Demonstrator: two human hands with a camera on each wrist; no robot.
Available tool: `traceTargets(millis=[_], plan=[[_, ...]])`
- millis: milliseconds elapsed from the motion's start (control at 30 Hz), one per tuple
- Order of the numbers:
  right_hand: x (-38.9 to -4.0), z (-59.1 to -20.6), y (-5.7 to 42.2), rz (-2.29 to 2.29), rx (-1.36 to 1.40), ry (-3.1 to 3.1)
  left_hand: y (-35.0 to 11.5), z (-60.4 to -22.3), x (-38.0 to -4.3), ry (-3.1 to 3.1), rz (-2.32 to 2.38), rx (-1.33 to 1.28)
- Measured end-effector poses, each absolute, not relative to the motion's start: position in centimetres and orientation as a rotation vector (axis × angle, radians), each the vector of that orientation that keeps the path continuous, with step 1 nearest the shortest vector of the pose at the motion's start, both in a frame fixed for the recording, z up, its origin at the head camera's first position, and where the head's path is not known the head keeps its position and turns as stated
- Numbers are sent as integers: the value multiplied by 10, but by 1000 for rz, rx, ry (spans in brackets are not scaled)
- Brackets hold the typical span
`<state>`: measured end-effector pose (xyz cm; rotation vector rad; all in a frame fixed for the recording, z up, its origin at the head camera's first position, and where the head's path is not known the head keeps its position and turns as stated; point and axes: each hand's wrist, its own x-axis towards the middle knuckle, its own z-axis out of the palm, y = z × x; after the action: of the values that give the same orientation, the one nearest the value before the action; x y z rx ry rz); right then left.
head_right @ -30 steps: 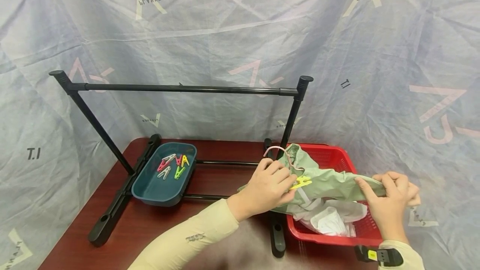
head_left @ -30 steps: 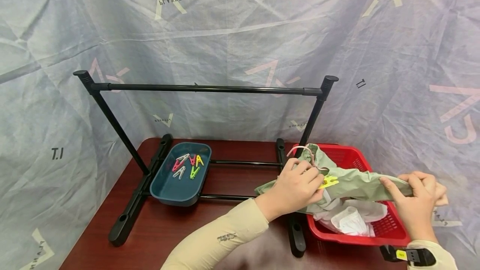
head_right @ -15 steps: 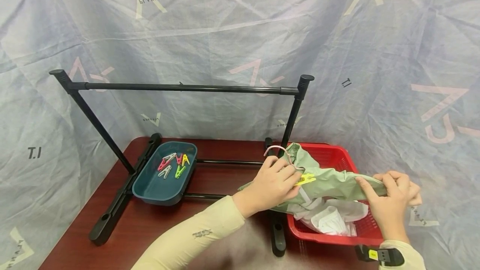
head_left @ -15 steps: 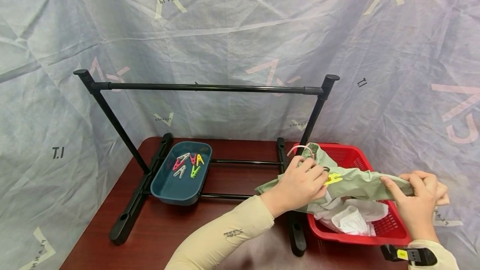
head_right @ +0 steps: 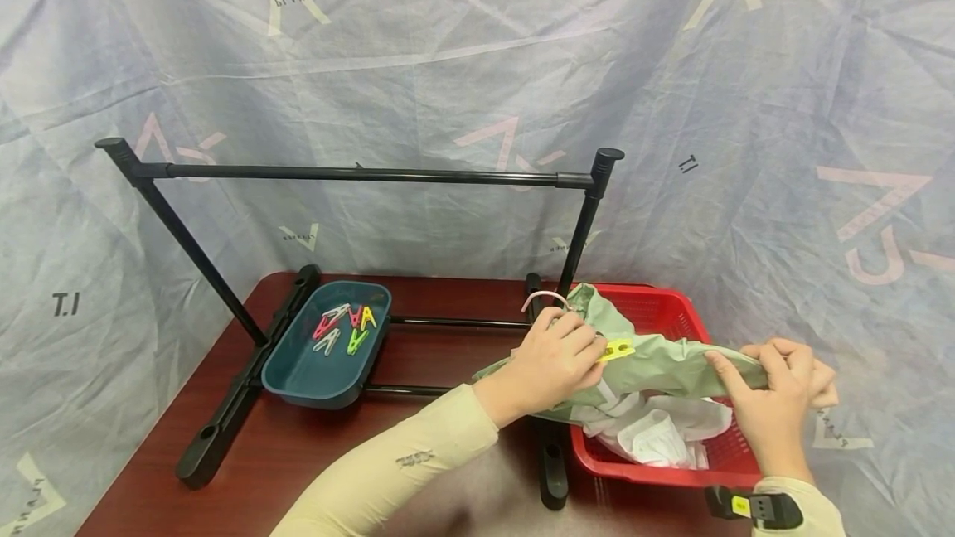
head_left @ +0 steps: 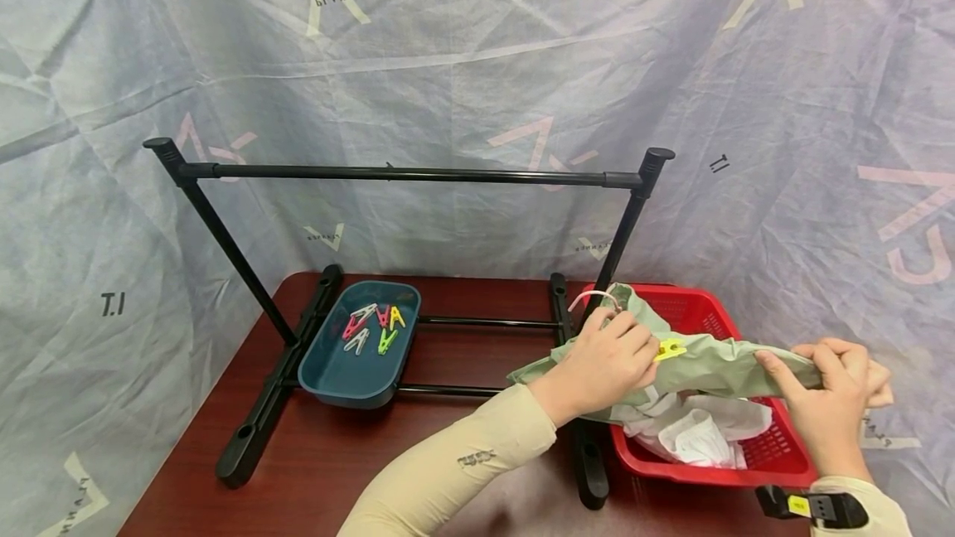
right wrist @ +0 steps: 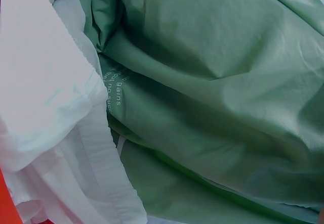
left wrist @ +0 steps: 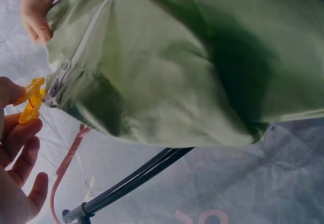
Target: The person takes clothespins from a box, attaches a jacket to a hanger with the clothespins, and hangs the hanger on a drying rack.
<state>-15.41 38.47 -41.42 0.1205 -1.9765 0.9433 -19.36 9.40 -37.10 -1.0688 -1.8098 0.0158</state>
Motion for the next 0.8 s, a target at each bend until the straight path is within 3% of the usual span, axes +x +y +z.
traceTargets(millis=[400, 800], plan=[[-153, -411, 379, 1018, 9, -2006, 101, -374, -197, -1826, 60, -1062], [-152, -411, 379, 1000, 69, -1983, 106, -370, -198, -1866, 69, -1071]])
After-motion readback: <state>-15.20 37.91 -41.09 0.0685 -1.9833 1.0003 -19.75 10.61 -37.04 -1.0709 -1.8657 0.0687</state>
